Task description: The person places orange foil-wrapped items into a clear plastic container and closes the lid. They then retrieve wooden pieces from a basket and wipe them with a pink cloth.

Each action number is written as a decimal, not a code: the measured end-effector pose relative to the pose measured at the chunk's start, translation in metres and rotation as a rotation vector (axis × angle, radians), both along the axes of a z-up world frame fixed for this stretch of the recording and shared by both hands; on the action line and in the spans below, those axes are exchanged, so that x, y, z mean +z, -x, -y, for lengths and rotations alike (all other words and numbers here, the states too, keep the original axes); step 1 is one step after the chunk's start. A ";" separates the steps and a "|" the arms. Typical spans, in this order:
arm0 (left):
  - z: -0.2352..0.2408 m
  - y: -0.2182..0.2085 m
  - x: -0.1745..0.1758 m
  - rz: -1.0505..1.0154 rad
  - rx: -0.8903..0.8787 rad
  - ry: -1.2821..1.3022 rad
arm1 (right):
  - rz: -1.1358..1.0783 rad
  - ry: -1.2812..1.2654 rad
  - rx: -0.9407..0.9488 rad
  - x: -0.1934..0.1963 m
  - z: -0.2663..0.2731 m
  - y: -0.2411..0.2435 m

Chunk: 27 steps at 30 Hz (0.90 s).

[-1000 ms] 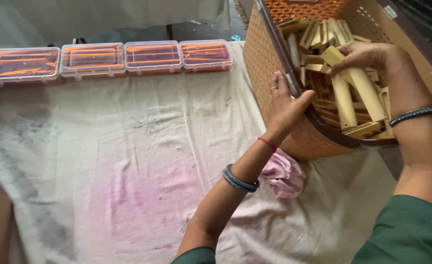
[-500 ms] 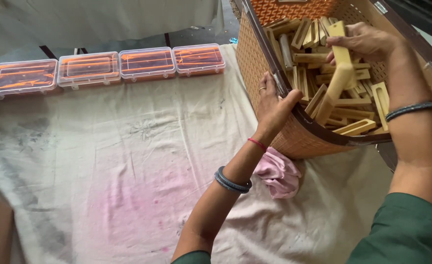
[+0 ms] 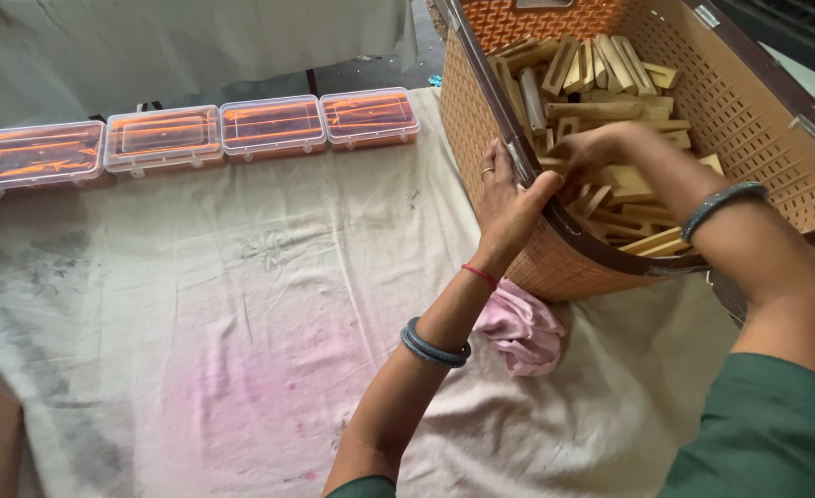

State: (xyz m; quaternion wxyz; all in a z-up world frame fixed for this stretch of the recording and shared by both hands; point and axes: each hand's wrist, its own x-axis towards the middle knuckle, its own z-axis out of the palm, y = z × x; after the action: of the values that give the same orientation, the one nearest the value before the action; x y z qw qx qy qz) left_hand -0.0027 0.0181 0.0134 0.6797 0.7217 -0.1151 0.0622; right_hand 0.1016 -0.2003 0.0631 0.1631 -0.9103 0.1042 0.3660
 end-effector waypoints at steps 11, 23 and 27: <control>0.001 -0.001 -0.001 0.010 0.026 -0.023 | -0.022 -0.534 -0.546 -0.090 0.054 -0.025; 0.001 -0.003 -0.003 0.036 0.022 -0.015 | 0.265 -0.568 -0.448 -0.078 0.041 0.027; 0.000 -0.004 0.000 0.017 0.046 -0.042 | 0.174 -0.727 -0.455 -0.162 0.107 -0.033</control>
State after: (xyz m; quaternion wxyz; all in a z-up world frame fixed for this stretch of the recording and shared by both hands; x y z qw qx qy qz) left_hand 0.0010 0.0178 0.0134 0.6619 0.7377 -0.1053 0.0815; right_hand 0.1348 -0.3072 -0.0991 0.5576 -0.7750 0.1522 0.2557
